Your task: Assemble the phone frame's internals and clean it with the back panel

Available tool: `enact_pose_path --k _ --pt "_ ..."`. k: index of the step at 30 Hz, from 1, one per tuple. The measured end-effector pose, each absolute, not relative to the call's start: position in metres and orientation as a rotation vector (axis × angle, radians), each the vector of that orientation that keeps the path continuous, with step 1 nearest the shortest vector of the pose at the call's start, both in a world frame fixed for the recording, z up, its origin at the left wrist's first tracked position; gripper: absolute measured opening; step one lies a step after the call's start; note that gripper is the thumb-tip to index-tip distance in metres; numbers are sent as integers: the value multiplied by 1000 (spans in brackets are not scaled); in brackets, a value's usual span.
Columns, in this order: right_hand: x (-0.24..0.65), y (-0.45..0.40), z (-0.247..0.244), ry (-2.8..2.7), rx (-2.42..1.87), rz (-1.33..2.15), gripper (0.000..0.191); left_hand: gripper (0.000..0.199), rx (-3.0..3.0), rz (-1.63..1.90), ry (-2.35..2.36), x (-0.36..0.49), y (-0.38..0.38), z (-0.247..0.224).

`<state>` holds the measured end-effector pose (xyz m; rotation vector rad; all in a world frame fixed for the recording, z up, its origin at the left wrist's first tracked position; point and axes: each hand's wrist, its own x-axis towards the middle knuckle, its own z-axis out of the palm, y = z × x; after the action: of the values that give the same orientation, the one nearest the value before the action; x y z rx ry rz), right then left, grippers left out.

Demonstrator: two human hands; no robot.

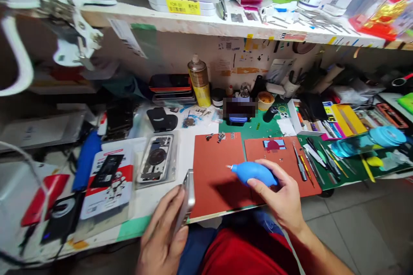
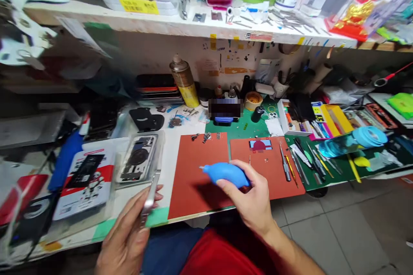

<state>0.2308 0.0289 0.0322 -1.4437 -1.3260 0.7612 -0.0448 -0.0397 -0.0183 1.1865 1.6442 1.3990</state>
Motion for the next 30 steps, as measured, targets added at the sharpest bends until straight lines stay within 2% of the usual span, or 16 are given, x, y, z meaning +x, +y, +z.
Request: enact_pose_path --k 4,9,17,25,30 --pt "283 27 19 -1258 -1726 538 60 40 1877 1095 1774 -40 -26 -5" --pt "308 27 0 -1145 -1823 522 69 42 1970 867 1776 -31 -25 0" --pt "293 18 -3 -965 -1734 987 65 53 2703 549 1768 -20 -24 11" --pt "226 -2 -7 -544 -1055 1661 45 62 2692 571 1775 -13 -27 10" --pt "204 -9 -4 -423 -963 1708 39 68 2660 511 1801 -8 -27 10"
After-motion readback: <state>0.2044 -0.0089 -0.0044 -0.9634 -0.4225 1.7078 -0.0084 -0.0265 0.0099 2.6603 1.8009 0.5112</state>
